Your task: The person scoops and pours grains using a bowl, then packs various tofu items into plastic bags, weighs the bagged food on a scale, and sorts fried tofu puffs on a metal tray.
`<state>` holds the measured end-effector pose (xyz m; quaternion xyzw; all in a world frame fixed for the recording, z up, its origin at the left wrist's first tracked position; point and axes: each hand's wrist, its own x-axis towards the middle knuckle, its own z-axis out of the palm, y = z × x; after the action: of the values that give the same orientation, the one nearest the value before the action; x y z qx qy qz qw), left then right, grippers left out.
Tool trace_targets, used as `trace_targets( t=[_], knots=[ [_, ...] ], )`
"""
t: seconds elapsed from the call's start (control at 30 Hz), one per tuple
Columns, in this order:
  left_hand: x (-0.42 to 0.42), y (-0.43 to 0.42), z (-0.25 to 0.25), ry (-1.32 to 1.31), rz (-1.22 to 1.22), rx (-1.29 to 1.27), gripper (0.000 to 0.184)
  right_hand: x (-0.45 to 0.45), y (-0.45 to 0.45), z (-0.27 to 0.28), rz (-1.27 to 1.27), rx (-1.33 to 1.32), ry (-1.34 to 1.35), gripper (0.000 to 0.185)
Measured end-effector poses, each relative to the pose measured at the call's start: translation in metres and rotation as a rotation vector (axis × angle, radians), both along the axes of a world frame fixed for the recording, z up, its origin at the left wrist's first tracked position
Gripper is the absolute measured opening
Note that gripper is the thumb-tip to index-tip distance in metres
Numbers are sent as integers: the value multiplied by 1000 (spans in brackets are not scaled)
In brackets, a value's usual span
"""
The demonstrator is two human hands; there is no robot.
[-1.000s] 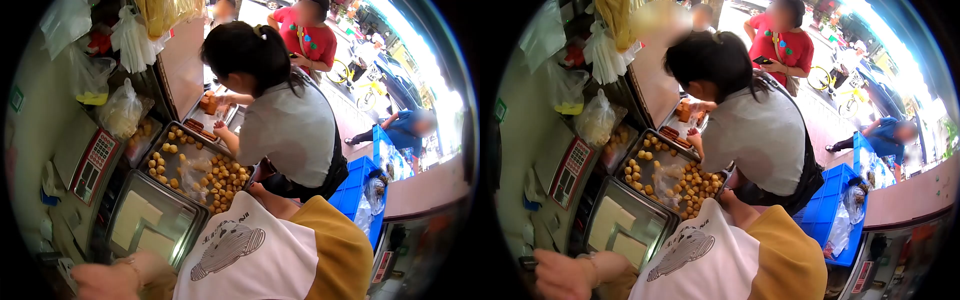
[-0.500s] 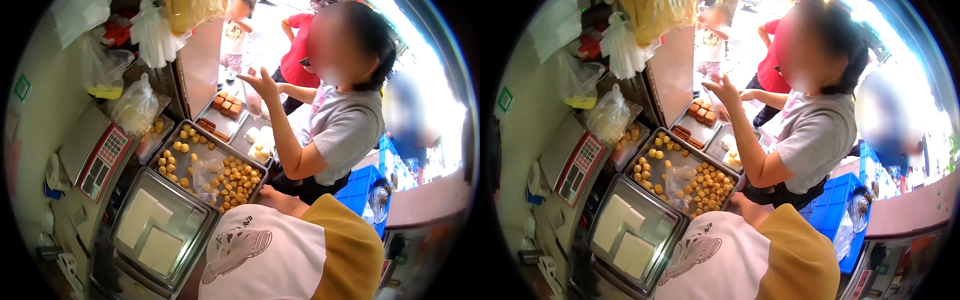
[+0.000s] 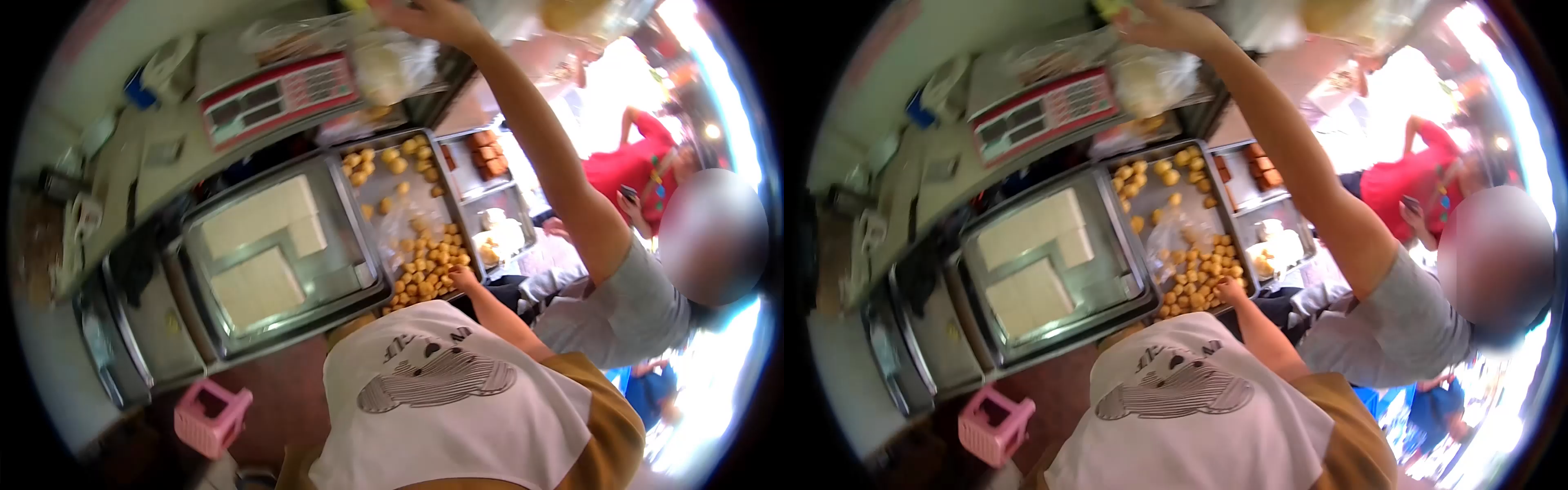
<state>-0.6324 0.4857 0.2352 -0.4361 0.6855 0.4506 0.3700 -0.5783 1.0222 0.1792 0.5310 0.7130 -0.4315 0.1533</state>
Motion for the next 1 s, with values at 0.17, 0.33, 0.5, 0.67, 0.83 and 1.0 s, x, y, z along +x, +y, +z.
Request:
trace_targets(
  t=[0.17,0.33,0.5,0.67,0.83,1.0],
  knots=[
    [67,-26,14,-108,113,-33,16,11,4,-13,118,-31,7,27],
    [94,-49,16,-181,141,-61,17,2,1,0,185,-89,-185,29],
    [95,-80,17,-217,63,-114,19,-53,-21,39,139,-119,-236,28],
    [60,-97,10,-224,-46,-106,21,-91,-54,45,330,-5,-42,26],
    [-6,-110,-19,-185,-243,-113,22,-64,-79,31,439,108,91,22],
    [-79,-131,-34,-90,-502,-185,24,11,-89,3,309,-20,-152,26]
  ],
)
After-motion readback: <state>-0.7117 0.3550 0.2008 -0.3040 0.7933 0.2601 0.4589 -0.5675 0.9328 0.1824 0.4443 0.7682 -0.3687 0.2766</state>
